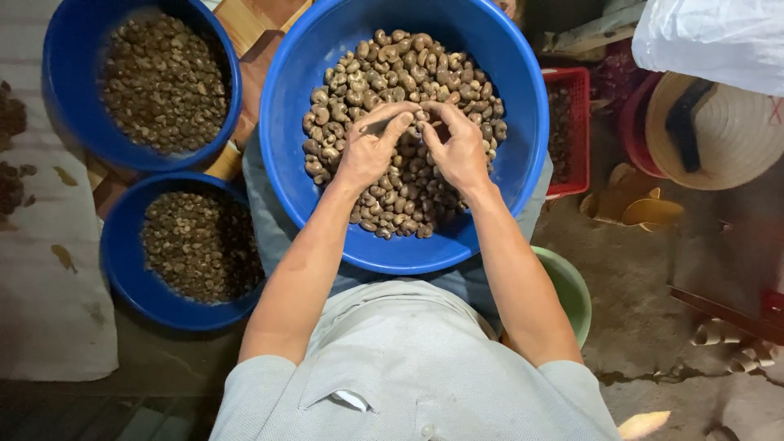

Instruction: The person uses a small knife to peel the outer shell off cashew nuts held in a large blue basin. They repeatedly pick up a nut, cut the shell, and drop the peeled nut into a green bowl to the right.

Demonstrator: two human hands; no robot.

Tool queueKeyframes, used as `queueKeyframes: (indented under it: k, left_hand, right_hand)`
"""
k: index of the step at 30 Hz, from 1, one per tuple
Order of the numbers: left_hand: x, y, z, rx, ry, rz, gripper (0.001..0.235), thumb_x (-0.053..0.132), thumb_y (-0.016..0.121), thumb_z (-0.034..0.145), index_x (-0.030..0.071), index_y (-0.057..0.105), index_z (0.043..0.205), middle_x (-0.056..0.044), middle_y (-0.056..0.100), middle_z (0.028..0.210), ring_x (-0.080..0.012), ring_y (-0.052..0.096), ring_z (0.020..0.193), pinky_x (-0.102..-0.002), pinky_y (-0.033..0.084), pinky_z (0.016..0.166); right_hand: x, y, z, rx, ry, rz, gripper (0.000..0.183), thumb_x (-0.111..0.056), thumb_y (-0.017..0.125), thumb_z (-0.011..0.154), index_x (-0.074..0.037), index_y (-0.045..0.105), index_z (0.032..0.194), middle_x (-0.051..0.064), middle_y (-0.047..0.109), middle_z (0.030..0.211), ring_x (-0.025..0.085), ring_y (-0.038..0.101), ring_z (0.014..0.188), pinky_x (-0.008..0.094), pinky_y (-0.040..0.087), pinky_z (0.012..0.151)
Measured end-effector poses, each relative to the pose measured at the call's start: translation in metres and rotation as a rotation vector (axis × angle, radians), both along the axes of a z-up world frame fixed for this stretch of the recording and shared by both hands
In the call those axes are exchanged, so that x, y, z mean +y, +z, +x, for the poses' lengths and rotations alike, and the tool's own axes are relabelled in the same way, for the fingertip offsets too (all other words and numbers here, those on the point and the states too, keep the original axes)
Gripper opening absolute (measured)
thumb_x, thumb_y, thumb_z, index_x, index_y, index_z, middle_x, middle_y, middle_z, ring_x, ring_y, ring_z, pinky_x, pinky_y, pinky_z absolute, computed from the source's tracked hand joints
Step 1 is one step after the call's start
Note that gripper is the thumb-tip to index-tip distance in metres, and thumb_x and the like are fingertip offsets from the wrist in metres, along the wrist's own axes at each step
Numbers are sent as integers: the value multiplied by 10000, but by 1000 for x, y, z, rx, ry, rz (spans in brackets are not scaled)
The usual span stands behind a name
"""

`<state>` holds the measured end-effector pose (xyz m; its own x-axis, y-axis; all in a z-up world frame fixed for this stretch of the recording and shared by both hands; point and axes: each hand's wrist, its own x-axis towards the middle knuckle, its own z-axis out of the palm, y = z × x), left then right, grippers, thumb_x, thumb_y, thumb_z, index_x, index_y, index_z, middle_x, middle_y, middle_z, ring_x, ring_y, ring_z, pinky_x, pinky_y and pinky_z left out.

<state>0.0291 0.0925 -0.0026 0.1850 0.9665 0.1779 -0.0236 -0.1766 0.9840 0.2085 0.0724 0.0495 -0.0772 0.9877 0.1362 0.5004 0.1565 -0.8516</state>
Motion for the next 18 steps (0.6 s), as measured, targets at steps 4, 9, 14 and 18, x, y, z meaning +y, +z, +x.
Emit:
queueKeyframes:
  k: [4, 9, 14, 18]
  left_hand:
    - [1, 4, -1, -4, -13, -42, 243, 274, 693, 1151, 86, 804, 1256, -226, 783, 1218, -414, 733, 1217, -604, 619, 990]
    - [-4, 3, -6, -4, -4, -63, 274, 296, 647, 1182, 96, 792, 1301, -237, 780, 1210, -419, 738, 1195, -600, 633, 958]
    - [-1, 1, -3, -20, 0, -71, 251, 297, 682, 1159, 107, 811, 1261, -216, 788, 1195, -389, 744, 1188, -568, 640, 937]
    - [-2, -20, -5, -77, 31, -131, 275, 302, 681, 1159, 82, 801, 1273, -245, 787, 1164, -390, 765, 1140, -502, 685, 895]
  right_hand:
    - [2, 4, 0, 21, 25, 0, 253, 14, 650, 1039, 28, 648, 1291, 265, 703, 1122, 449, 707, 1023, 553, 617, 779]
    - [2, 1, 1, 29, 41, 10, 250, 13, 648, 1044, 27, 647, 1294, 245, 700, 1125, 439, 705, 1023, 541, 617, 781]
    - [-2, 11, -4, 37, 42, 26, 297, 34, 625, 1052, 46, 596, 1347, 286, 684, 1151, 480, 687, 1041, 603, 593, 801]
    - [0, 7, -2, 30, 45, 40, 262, 0, 618, 1074, 18, 616, 1335, 259, 710, 1108, 467, 709, 1011, 588, 607, 794]
